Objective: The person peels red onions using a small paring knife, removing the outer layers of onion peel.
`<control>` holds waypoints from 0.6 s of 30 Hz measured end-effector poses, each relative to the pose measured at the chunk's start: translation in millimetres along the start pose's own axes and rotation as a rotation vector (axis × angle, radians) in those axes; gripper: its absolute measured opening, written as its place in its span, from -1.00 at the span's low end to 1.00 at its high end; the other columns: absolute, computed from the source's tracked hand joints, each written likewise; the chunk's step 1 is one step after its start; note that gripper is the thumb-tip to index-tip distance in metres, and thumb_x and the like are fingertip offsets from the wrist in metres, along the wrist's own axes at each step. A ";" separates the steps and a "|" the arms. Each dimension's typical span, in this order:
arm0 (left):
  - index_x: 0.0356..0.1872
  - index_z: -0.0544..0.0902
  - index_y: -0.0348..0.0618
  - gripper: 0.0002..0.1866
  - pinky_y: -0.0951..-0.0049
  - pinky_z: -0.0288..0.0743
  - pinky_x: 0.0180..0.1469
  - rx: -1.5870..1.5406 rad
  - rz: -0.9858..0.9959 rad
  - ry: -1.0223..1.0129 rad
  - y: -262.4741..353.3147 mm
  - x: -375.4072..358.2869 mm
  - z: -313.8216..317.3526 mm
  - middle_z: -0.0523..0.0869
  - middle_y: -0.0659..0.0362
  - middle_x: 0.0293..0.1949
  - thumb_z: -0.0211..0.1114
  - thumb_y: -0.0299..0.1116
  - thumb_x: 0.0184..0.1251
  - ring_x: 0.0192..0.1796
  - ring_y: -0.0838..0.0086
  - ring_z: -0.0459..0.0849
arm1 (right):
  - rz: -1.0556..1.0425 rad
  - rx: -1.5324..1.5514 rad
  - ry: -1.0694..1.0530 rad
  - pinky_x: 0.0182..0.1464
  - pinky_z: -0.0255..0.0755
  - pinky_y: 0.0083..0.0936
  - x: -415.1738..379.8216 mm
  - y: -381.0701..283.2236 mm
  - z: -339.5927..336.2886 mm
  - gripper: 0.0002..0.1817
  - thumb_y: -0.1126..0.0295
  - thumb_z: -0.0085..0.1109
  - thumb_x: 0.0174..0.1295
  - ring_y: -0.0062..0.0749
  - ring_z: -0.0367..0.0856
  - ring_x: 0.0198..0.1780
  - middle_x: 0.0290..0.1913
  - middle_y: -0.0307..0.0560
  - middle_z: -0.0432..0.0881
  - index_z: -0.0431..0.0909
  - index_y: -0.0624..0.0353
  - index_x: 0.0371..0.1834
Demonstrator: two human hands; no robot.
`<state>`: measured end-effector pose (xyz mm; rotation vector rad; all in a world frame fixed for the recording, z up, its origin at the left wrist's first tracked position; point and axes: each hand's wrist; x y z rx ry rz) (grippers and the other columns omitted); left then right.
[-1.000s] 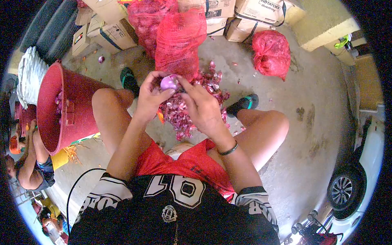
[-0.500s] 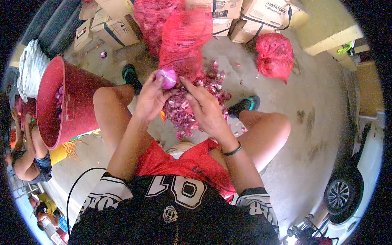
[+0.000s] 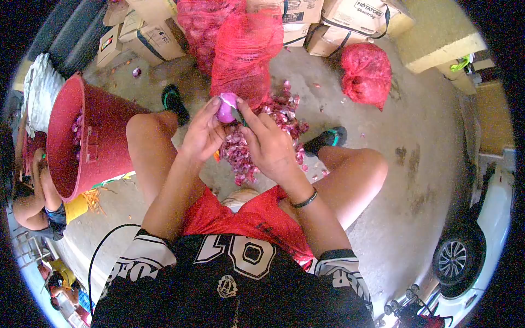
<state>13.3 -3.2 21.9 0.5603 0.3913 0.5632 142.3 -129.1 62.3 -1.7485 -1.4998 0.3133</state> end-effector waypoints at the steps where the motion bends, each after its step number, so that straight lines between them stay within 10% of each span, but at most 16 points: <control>1: 0.08 0.54 -0.07 -0.71 0.26 0.57 0.10 0.006 -0.016 -0.004 1.7 -0.3 -3.1 0.69 0.21 -0.02 0.08 -0.17 0.51 0.02 0.46 0.66 | 0.003 -0.016 0.008 -0.31 0.49 -0.25 0.4 -2.0 -0.5 -0.41 0.49 0.15 0.23 -0.06 0.55 -0.37 -0.37 0.04 0.44 0.37 -0.01 0.38; 13: 0.18 0.47 -0.25 -0.62 0.33 0.69 -0.01 0.016 -0.031 -0.056 31.1 -16.4 5.6 0.67 0.08 0.00 0.24 -0.37 0.40 0.00 0.37 0.70 | -0.053 0.279 0.037 -0.27 0.41 -0.39 5.3 -2.7 1.7 -0.59 0.47 0.06 0.34 -0.32 0.47 -0.39 -0.45 -0.03 0.42 0.49 0.19 0.26; 18: 0.28 0.44 -0.28 -0.40 0.30 0.56 0.17 0.261 -0.060 -0.083 34.7 -20.1 -7.1 0.63 0.10 0.07 0.41 -0.41 0.20 0.09 0.38 0.64 | 0.333 0.630 -0.033 -0.29 0.39 -0.51 7.9 -3.1 -2.6 -0.60 0.35 -0.06 0.47 -0.57 0.42 -0.38 -0.36 -0.29 0.52 0.44 0.23 0.31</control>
Point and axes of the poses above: each hand's wrist, its own x-axis towards the middle knuckle, its own z-axis out of the palm, y = z × x
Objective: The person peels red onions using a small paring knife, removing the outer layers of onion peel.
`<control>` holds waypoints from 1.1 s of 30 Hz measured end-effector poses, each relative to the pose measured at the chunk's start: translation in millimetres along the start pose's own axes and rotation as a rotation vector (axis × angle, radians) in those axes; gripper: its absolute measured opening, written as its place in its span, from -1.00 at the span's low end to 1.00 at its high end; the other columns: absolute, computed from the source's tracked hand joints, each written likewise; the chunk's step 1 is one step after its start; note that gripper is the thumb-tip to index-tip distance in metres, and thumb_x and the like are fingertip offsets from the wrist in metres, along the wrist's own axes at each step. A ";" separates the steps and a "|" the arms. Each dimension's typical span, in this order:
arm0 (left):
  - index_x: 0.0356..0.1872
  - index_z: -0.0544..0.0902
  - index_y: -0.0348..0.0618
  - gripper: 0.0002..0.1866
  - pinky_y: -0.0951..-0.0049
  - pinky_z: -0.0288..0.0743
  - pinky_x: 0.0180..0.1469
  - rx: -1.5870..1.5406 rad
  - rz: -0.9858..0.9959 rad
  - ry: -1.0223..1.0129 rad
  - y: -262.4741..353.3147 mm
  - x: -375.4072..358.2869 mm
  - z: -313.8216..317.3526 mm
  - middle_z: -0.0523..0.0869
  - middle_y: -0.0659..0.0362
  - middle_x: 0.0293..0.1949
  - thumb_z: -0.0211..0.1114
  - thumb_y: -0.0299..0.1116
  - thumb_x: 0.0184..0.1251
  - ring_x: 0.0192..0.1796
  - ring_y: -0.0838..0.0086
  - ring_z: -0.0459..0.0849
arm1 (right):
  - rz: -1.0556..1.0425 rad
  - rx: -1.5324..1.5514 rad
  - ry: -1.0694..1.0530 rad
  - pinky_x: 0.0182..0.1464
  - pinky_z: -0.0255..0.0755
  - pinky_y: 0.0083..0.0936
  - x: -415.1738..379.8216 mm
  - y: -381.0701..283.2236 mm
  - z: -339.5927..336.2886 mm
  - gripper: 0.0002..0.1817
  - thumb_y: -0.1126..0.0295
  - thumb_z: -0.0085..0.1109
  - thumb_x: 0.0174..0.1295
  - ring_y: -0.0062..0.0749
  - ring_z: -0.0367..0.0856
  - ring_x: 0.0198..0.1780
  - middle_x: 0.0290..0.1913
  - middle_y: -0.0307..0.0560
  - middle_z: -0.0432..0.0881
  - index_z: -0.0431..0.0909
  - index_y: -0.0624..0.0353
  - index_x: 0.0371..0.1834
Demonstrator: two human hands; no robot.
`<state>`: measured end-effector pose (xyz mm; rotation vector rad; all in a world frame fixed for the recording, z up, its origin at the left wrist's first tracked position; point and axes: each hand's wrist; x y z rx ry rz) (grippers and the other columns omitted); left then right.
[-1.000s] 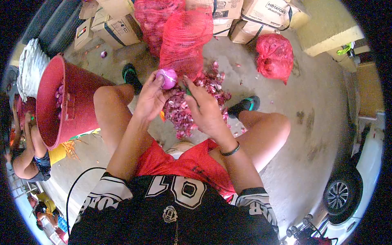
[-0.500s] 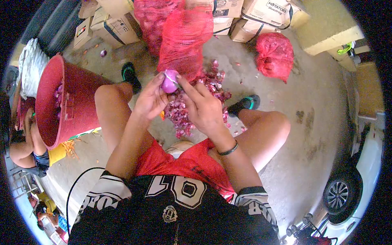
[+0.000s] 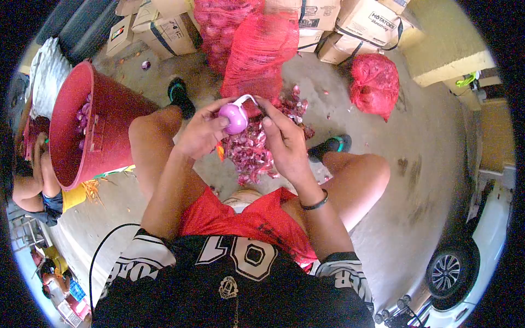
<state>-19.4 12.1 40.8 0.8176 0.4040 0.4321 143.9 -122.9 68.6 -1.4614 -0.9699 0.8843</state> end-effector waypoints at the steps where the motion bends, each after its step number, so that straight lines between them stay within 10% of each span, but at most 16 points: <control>1: 0.29 0.43 -0.30 -0.37 0.33 0.55 0.17 0.006 -0.012 0.015 -1.9 -0.1 1.0 0.63 0.10 0.07 0.44 -0.43 0.17 0.08 0.40 0.64 | 0.065 0.041 -0.009 -0.30 0.39 -0.54 -0.7 -0.7 -1.2 -0.59 0.34 -0.08 0.49 -0.62 0.40 -0.38 -0.34 -0.34 0.53 0.42 0.23 0.33; 8: 0.31 0.39 -0.21 -0.33 0.37 0.61 0.05 0.377 0.064 -0.108 9.5 5.6 10.7 0.63 0.10 0.04 0.42 -0.51 0.13 0.02 0.42 0.65 | 0.167 0.332 0.172 -0.09 0.40 -0.63 10.5 15.9 -14.7 -0.51 0.32 -0.10 0.50 -0.67 0.48 -0.17 -0.05 -0.27 0.56 0.25 0.14 0.46; 13: 0.15 0.42 -0.22 -0.50 0.43 0.52 0.13 0.071 0.008 0.110 -12.4 14.5 4.8 0.55 0.12 0.09 0.37 -0.58 0.18 0.05 0.46 0.58 | -0.168 -0.239 0.016 0.36 0.21 -0.42 7.8 18.3 -14.3 -0.43 0.36 -0.03 0.45 -0.37 0.38 0.34 0.38 0.06 0.40 0.15 0.18 0.50; 18: 0.07 0.46 -0.22 -0.51 0.45 0.49 0.12 0.053 0.138 0.180 -19.3 20.7 3.8 0.58 0.17 -0.01 0.44 -0.58 0.11 0.04 0.48 0.57 | -0.197 -0.398 -0.152 0.18 0.40 -0.21 -2.5 8.0 -7.6 -0.37 0.35 0.12 0.32 0.16 0.54 0.13 0.16 0.32 0.51 0.20 0.18 0.45; 27: -0.01 0.53 -0.22 -0.55 0.46 0.48 0.11 0.181 0.219 0.170 -25.5 29.9 3.1 0.62 0.22 -0.09 0.49 -0.58 0.05 0.00 0.52 0.57 | -0.290 -0.517 -0.054 0.03 0.46 -0.27 1.7 8.7 -10.4 -0.46 0.46 0.04 0.34 0.04 0.59 -0.12 -0.04 0.25 0.58 0.30 0.14 0.41; 33: 0.07 0.53 -0.24 -0.50 0.43 0.48 0.16 0.144 0.224 0.115 -18.0 28.5 9.3 0.62 0.18 -0.03 0.45 -0.62 0.05 0.03 0.48 0.59 | 0.035 -0.111 0.057 0.01 0.44 -0.48 3.4 6.7 -12.7 -0.55 0.37 -0.08 0.48 -0.46 0.55 -0.08 0.07 0.00 0.60 0.31 0.17 0.41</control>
Point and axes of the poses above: each hand's wrist, its own x-axis towards the middle knuckle, its own z-axis out of the palm, y = z × x
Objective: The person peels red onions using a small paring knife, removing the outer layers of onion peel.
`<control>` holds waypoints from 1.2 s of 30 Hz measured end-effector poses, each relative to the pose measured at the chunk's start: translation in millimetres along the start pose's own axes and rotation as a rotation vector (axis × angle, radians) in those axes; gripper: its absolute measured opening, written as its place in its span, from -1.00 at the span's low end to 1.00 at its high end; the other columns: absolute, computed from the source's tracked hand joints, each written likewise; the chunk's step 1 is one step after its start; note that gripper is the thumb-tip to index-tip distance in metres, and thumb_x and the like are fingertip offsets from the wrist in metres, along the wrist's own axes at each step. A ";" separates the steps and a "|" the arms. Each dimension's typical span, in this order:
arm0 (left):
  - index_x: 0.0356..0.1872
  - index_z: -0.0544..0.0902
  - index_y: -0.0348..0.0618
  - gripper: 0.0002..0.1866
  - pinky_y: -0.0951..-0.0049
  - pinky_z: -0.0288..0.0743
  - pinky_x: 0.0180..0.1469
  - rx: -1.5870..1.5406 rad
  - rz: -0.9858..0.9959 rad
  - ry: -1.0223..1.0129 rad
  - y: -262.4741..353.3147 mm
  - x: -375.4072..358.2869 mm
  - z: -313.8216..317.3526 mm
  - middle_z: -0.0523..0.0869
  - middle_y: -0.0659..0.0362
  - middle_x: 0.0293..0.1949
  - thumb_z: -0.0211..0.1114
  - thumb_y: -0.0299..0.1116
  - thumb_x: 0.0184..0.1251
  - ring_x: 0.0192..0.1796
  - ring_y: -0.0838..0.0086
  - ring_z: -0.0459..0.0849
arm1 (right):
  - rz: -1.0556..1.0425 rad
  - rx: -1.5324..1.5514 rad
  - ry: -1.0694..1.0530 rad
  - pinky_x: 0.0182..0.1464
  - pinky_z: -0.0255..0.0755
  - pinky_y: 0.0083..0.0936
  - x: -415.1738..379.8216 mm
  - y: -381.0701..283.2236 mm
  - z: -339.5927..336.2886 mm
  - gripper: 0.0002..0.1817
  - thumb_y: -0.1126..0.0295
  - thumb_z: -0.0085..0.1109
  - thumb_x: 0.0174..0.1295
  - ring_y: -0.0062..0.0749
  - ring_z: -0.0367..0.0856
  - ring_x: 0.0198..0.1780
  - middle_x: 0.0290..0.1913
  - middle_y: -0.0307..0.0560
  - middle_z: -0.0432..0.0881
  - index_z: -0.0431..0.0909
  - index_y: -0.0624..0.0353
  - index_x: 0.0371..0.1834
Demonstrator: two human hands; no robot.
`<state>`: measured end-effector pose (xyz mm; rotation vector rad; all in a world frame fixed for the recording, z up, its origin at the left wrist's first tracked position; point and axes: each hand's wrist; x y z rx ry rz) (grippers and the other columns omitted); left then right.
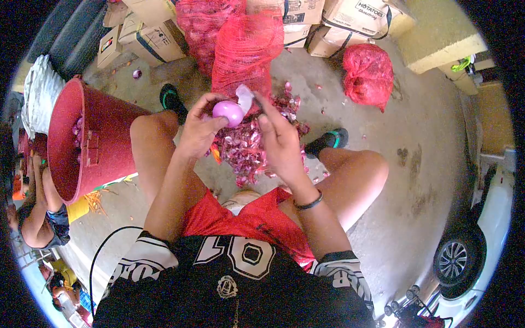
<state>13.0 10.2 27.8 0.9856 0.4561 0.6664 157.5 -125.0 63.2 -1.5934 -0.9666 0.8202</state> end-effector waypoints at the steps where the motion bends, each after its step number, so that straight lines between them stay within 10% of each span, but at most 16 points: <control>1: 0.10 0.53 -0.24 -0.49 0.42 0.48 0.17 0.009 0.008 -0.016 1.7 -0.4 1.0 0.62 0.17 -0.01 0.44 -0.63 0.06 0.04 0.47 0.59 | 0.012 0.038 0.019 0.03 0.43 -0.54 1.4 2.1 -1.6 -0.55 0.35 -0.10 0.50 -0.54 0.53 -0.04 0.10 -0.05 0.59 0.30 0.17 0.42; 3: 0.16 0.48 -0.22 -0.42 0.31 0.53 0.17 -0.076 0.048 -0.026 -0.1 -0.7 1.7 0.62 0.10 0.04 0.39 -0.66 0.04 0.09 0.36 0.60 | -0.245 -0.005 0.082 0.08 0.39 -0.65 10.2 16.1 -3.4 -0.55 0.31 -0.12 0.52 -0.64 0.47 0.04 0.18 -0.16 0.55 0.29 0.19 0.42; 5: 0.20 0.46 -0.22 -0.40 0.25 0.56 0.17 -0.177 0.063 -0.022 1.2 -0.6 1.4 0.61 0.06 0.08 0.35 -0.67 0.05 0.12 0.28 0.61 | -0.098 0.195 0.134 -0.32 0.18 -0.76 8.6 16.2 -7.1 -0.53 0.29 -0.16 0.54 -0.75 0.25 -0.36 -0.24 -0.33 0.39 0.25 0.17 0.45; 9: 0.22 0.44 -0.25 -0.46 0.20 0.57 0.17 -0.056 0.113 0.068 28.4 2.5 -24.3 0.60 0.03 0.10 0.30 -0.62 0.16 0.11 0.23 0.62 | 0.005 0.120 0.071 -0.53 0.11 -0.80 10.5 19.0 -23.6 -0.52 0.28 -0.13 0.53 -0.81 0.17 -0.56 -0.47 -0.42 0.33 0.24 0.13 0.47; 15: 0.10 0.48 -0.32 -0.62 0.16 0.51 0.24 0.048 0.429 0.371 126.8 22.9 -97.2 0.61 -0.05 0.04 0.30 -0.44 0.30 0.13 0.19 0.60 | -0.170 -0.404 -0.078 0.02 0.48 -0.18 4.9 28.1 -24.7 -0.58 0.38 0.12 0.32 0.17 0.60 -0.02 -0.07 0.31 0.61 0.47 0.20 0.24; 21: 0.14 0.47 -0.33 -0.59 0.10 0.41 0.33 -0.565 0.749 0.228 185.7 32.4 -143.4 0.57 -0.13 0.13 0.23 -0.28 0.39 0.25 0.10 0.51 | -0.205 -0.448 -0.104 0.03 0.48 -0.16 12.8 25.8 -24.2 -0.58 0.34 0.15 0.30 0.15 0.61 -0.02 -0.06 0.27 0.63 0.48 0.22 0.21; 27: 0.13 0.55 -0.22 -0.62 0.33 0.49 0.21 0.845 0.404 0.003 120.1 120.0 -34.3 0.65 0.07 0.08 0.28 -0.25 0.38 0.14 0.32 0.62 | -0.136 -0.472 -0.096 0.02 0.48 -0.14 20.8 23.7 -28.8 -0.56 0.29 0.17 0.30 0.18 0.60 0.00 -0.05 0.30 0.62 0.47 0.25 0.20; 33: 0.09 0.57 -0.13 -0.55 0.17 0.39 0.27 1.823 0.657 -0.539 44.0 213.1 -49.2 0.65 -0.04 0.00 0.35 -0.18 0.20 0.12 0.12 0.59 | -0.006 -0.440 0.015 0.04 0.48 -0.21 36.5 33.8 -53.2 -0.50 0.19 0.20 0.30 0.11 0.64 0.01 -0.01 0.35 0.62 0.47 0.27 0.20; 36: -0.08 0.59 -0.11 -0.72 0.16 0.48 0.10 1.963 0.541 -0.801 55.3 208.1 -39.7 0.68 0.03 -0.23 0.28 -0.27 0.21 -0.05 0.14 0.64 | 0.051 -0.360 0.082 -0.39 0.37 -0.51 81.6 29.5 -72.9 -0.44 0.15 0.18 0.33 -0.45 0.48 -0.43 -0.27 -0.03 0.62 0.37 0.17 0.33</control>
Point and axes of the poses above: each hand's wrist, its own x-axis towards the middle knuckle, its own z-axis out of the palm, y = z × x
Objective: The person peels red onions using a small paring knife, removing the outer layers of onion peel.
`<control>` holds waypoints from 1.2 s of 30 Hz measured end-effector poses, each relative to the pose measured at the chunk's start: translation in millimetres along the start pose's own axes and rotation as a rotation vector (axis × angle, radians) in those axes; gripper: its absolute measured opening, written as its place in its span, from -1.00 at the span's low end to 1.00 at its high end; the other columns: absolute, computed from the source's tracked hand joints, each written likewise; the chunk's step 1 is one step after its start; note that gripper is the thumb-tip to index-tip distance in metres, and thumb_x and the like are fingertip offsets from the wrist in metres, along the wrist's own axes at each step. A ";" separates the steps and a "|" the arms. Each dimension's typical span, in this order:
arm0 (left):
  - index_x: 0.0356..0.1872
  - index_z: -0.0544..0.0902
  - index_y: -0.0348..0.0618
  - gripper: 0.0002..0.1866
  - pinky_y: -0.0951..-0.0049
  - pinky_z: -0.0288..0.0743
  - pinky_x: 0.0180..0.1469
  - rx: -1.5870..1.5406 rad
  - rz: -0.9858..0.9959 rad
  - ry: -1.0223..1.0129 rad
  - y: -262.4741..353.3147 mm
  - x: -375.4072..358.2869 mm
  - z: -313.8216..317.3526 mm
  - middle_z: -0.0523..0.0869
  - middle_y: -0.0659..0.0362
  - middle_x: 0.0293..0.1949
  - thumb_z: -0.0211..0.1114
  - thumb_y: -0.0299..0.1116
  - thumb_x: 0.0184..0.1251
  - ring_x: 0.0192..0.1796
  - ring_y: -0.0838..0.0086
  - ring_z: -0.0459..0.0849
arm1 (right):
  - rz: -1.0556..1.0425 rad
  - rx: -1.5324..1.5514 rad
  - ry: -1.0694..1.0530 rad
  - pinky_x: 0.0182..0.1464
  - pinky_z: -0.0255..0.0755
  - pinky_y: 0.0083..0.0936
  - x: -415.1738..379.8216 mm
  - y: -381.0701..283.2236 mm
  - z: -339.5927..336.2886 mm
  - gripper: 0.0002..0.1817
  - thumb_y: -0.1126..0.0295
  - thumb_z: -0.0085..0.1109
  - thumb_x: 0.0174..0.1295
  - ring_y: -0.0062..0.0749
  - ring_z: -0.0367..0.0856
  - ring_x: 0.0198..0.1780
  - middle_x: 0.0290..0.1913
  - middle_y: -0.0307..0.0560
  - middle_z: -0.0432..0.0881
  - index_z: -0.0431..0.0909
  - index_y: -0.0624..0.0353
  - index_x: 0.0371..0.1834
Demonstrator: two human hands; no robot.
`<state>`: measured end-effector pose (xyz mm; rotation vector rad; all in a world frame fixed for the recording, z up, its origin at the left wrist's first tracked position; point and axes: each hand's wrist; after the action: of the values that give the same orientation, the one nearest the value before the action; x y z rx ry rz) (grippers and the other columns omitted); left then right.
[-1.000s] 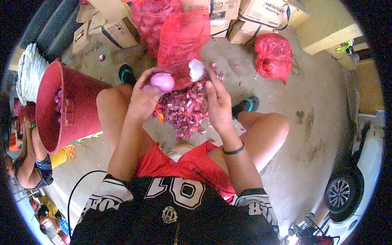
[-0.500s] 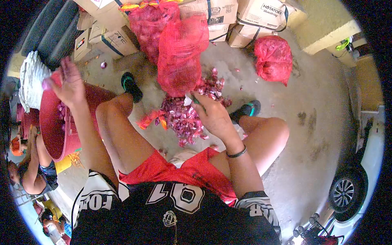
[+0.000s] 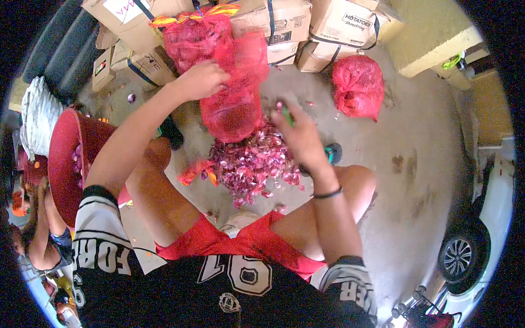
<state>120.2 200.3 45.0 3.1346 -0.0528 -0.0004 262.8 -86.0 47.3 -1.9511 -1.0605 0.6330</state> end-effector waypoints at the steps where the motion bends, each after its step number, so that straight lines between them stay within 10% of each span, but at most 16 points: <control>1: -0.14 0.59 -0.11 -0.77 0.15 0.50 0.03 -0.029 0.029 0.026 10.1 -3.0 -4.8 0.67 0.06 -0.30 0.26 -0.28 0.22 -0.11 0.15 0.65 | 0.013 0.033 0.026 -0.50 0.32 -0.59 18.1 -1.2 -1.9 -0.41 0.13 0.18 0.34 -0.59 0.41 -0.54 -0.34 -0.14 0.60 0.33 0.15 0.37; 6: -0.27 0.55 -0.03 -0.85 0.17 0.53 -0.22 -0.005 0.178 0.017 52.4 -24.3 -15.7 0.64 0.16 -0.46 0.20 -0.27 0.17 -0.30 0.20 0.68 | 0.048 0.207 0.094 -0.59 0.18 -0.66 105.1 -2.5 30.0 -0.17 -0.05 0.27 0.22 -0.69 0.28 -0.58 -0.38 -0.23 0.54 0.17 0.13 0.45; 10: -0.25 0.54 -0.02 -0.84 0.17 0.54 -0.23 -0.117 0.184 0.092 69.6 -37.4 -4.0 0.64 0.15 -0.47 0.20 -0.27 0.17 -0.32 0.20 0.68 | -0.085 -0.210 0.415 -0.26 0.48 -0.49 130.2 34.5 91.3 -0.02 -0.07 0.41 0.07 -0.42 0.57 -0.33 -0.13 -0.06 0.67 0.12 0.25 0.42; 11: -0.24 0.54 -0.01 -0.84 0.17 0.55 -0.23 -0.120 0.174 0.069 72.0 -40.5 -4.7 0.64 0.15 -0.47 0.20 -0.27 0.17 -0.32 0.19 0.68 | 0.053 -0.110 0.322 0.06 0.49 -0.24 129.4 35.5 93.2 -0.14 0.02 0.35 0.10 -0.06 0.67 -0.01 0.01 0.32 0.62 0.24 0.25 0.39; 17: -0.17 0.56 -0.01 -0.82 0.10 0.54 -0.36 -0.192 -0.129 0.081 50.6 -83.2 -28.2 0.64 0.07 -0.53 0.18 -0.22 0.29 -0.41 0.11 0.67 | -0.138 0.485 0.108 -0.15 0.49 -0.40 99.8 -38.4 63.0 -0.71 0.42 0.09 0.33 -0.36 0.61 -0.22 -0.20 -0.08 0.71 0.56 0.30 0.06; 21: -0.23 0.60 -0.06 -0.75 0.04 0.52 -0.34 -0.328 -0.252 0.066 52.4 -94.7 -26.2 0.65 -0.02 -0.50 0.16 -0.11 0.39 -0.40 0.05 0.67 | 0.201 0.566 -0.036 -0.12 0.48 -0.45 74.5 -32.0 44.9 -0.70 0.40 0.06 0.38 -0.52 0.55 -0.22 -0.21 -0.15 0.69 0.53 0.29 0.10; 25: -0.20 0.61 -0.18 -0.74 0.09 0.53 -0.14 -0.780 -0.333 0.118 50.5 -68.2 -27.7 0.67 -0.11 -0.34 0.15 -0.17 0.41 -0.22 -0.03 0.66 | -0.062 0.559 -0.011 -0.04 0.47 -0.48 78.2 -1.4 57.4 -0.67 0.36 0.07 0.40 -0.53 0.57 -0.15 -0.14 -0.14 0.69 0.51 0.31 0.14; 36: 0.00 0.63 -0.23 -0.55 0.10 0.50 0.16 -0.412 -0.631 -0.020 8.0 55.9 95.1 0.68 -0.13 -0.03 0.27 -0.09 0.22 0.06 -0.04 0.64 | 0.051 0.614 -0.093 0.07 0.42 -0.53 41.8 -6.2 46.6 -0.65 0.35 0.10 0.40 -0.56 0.53 -0.05 -0.06 -0.15 0.66 0.49 0.33 0.15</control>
<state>175.7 189.8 -50.0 2.6054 0.8154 -0.0400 247.9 -29.1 25.0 -1.4244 -0.7513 0.9557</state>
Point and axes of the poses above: each hand's wrist, its own x-axis towards the middle knuckle, its own z-axis out of the palm, y = z × x
